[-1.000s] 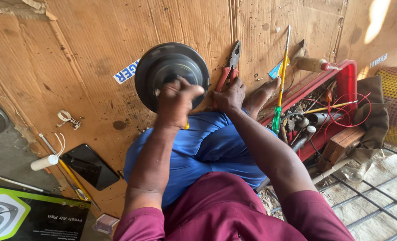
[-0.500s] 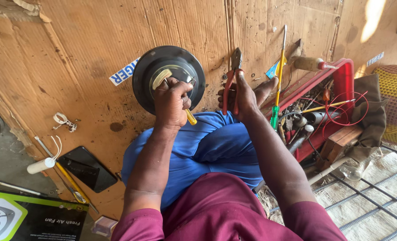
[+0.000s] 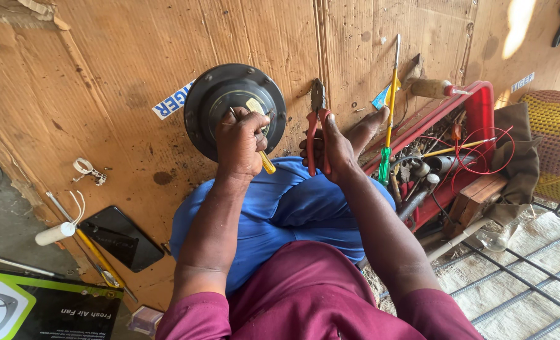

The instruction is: The person sits on the floor repairing an electric fan motor. They unscrew and remove the motor housing cover with a screwdriver, work on the internal components, and use pliers to handle wires and small parts.

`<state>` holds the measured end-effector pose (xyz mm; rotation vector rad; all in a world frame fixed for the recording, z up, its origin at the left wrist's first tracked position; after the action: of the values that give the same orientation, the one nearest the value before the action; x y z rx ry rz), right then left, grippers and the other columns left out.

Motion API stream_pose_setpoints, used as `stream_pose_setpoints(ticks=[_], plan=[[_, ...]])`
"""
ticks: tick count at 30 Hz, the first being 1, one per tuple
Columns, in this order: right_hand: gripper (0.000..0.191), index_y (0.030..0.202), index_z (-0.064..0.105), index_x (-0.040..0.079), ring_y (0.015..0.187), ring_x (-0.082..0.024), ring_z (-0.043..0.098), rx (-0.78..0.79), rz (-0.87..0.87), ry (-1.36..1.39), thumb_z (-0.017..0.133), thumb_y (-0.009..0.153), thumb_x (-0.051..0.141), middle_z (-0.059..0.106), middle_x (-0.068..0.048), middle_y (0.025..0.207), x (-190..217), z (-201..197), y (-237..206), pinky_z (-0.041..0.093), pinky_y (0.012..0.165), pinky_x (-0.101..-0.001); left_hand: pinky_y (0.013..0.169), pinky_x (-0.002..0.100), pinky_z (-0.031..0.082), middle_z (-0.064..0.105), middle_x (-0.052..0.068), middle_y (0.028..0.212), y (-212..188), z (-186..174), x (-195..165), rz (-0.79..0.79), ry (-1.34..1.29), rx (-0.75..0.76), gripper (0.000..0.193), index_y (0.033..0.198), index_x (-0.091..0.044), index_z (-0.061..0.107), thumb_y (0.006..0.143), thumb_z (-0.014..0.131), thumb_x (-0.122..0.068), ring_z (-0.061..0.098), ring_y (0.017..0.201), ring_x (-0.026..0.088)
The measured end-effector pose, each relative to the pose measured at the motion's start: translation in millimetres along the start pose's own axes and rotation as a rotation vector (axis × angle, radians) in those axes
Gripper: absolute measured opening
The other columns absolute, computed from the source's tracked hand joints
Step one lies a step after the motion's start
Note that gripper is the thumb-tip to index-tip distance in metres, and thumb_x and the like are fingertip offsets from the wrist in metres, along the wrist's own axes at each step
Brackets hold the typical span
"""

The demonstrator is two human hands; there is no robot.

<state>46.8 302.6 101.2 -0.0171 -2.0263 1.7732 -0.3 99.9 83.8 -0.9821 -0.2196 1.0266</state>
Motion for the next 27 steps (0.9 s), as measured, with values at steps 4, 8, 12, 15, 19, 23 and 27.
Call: stream_pose_setpoints(ticks=[4,8,12,15,19,23,27], plan=[[0.079,0.127,0.056,0.001,0.076,-0.028,0.069,0.011,-0.014,-0.012,0.044,0.095,0.073,0.069,-0.016,0.094,-1,3,-5,0.060,0.065,-0.0449,0.039,0.024,0.025,0.045,-0.002,0.063,-1,2,-1,0.012,0.059,0.010,0.033,0.067,-0.012,0.043,0.079,0.066,0.007,0.033,0.045,0.004],[0.076,0.125,0.054,0.002,0.075,-0.029,0.069,0.046,-0.010,0.017,0.043,0.095,0.071,0.068,-0.016,0.092,0,4,-7,0.060,0.064,-0.0451,0.038,0.024,0.025,0.044,-0.002,0.061,-1,6,0,0.001,0.063,0.022,0.033,0.067,-0.012,0.043,0.079,0.066,0.008,0.032,0.044,0.004],[0.077,0.126,0.056,0.003,0.075,-0.028,0.069,0.084,-0.034,0.028,0.041,0.095,0.072,0.069,-0.015,0.092,3,1,-7,0.060,0.064,-0.0446,0.039,0.024,0.026,0.045,-0.002,0.061,-3,5,-1,-0.019,0.051,-0.011,0.032,0.066,-0.012,0.043,0.079,0.066,0.007,0.033,0.044,0.005],[0.077,0.126,0.055,0.002,0.076,-0.030,0.069,0.113,-0.075,0.105,0.041,0.097,0.071,0.069,-0.016,0.092,0,-2,-9,0.059,0.066,-0.0451,0.041,0.024,0.025,0.043,-0.002,0.061,-5,7,-3,-0.016,-0.036,0.012,0.032,0.067,-0.012,0.043,0.081,0.066,0.005,0.031,0.044,0.005],[0.075,0.126,0.056,0.000,0.075,-0.031,0.068,0.223,-0.023,0.238,0.042,0.099,0.069,0.068,-0.017,0.091,-13,0,-16,0.056,0.065,-0.0440,0.043,0.025,0.027,0.043,-0.002,0.062,-4,5,-6,-0.009,-0.151,-0.007,0.031,0.067,-0.013,0.044,0.080,0.065,0.006,0.033,0.045,0.005],[0.077,0.124,0.056,-0.003,0.074,-0.031,0.067,0.203,-0.199,0.353,0.040,0.101,0.068,0.067,-0.019,0.090,5,-4,-24,0.056,0.067,-0.0444,0.043,0.025,0.026,0.044,-0.002,0.062,-2,2,-7,-0.002,-0.185,-0.021,0.032,0.066,-0.013,0.044,0.080,0.065,0.006,0.033,0.045,0.007],[0.070,0.119,0.055,-0.002,0.069,-0.029,0.066,0.128,-0.206,0.391,0.040,0.102,0.065,0.066,-0.017,0.086,4,6,-31,0.057,0.064,-0.0439,0.043,0.025,0.026,0.043,-0.002,0.061,-2,1,-6,0.009,-0.187,-0.017,0.033,0.066,-0.014,0.043,0.081,0.066,0.005,0.032,0.045,0.006]])
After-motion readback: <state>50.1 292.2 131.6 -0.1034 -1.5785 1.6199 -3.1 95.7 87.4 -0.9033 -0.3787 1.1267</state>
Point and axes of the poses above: each hand's wrist, its own y-axis towards the middle knuckle, its own z-axis out of the palm, x = y × z, the point moved 8 cm from there along y, towards the middle knuckle
